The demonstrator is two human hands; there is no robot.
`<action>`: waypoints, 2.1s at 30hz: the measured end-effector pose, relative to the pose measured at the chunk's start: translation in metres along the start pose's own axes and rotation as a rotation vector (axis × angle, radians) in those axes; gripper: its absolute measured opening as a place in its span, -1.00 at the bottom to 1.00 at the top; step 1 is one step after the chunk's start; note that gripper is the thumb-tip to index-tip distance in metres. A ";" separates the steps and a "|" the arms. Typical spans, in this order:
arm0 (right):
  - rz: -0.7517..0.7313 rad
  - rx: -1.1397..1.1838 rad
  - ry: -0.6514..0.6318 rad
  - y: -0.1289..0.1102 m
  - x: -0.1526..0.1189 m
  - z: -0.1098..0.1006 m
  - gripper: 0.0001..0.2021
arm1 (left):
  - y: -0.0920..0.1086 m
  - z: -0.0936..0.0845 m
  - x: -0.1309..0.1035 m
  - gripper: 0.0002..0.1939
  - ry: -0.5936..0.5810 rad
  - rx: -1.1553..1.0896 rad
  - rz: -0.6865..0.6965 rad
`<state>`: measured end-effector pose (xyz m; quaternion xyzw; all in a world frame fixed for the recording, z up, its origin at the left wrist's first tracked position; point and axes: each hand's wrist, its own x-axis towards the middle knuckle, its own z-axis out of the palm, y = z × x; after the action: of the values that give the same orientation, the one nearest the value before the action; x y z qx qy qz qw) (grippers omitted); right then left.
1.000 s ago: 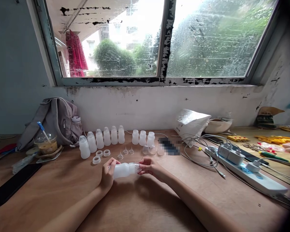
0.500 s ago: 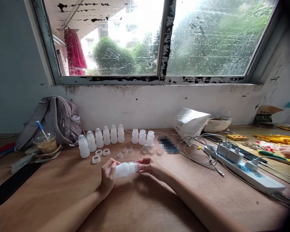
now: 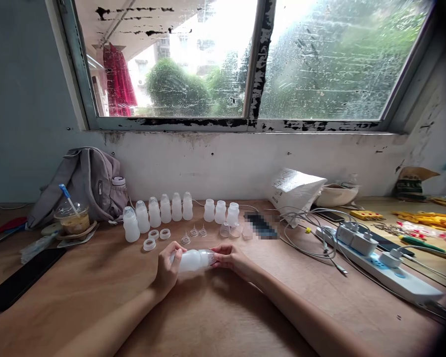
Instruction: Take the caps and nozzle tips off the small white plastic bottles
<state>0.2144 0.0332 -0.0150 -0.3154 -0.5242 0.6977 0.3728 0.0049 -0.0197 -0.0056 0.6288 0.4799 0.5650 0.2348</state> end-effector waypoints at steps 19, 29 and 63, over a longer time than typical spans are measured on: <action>-0.048 -0.008 -0.021 0.000 0.000 0.001 -0.70 | 0.002 -0.003 0.000 -0.74 -0.018 0.044 0.072; -0.051 -0.051 0.005 -0.001 -0.001 0.002 -0.67 | -0.005 -0.005 0.006 -0.73 -0.059 0.006 0.018; -0.344 -1.456 0.447 -0.112 0.173 -0.001 -0.76 | -0.022 -0.006 0.015 -0.71 -0.344 0.776 0.220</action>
<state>0.1453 0.2004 0.0846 -0.5282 -0.8039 0.0303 0.2717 -0.0098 0.0015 -0.0156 0.8027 0.5407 0.2514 -0.0038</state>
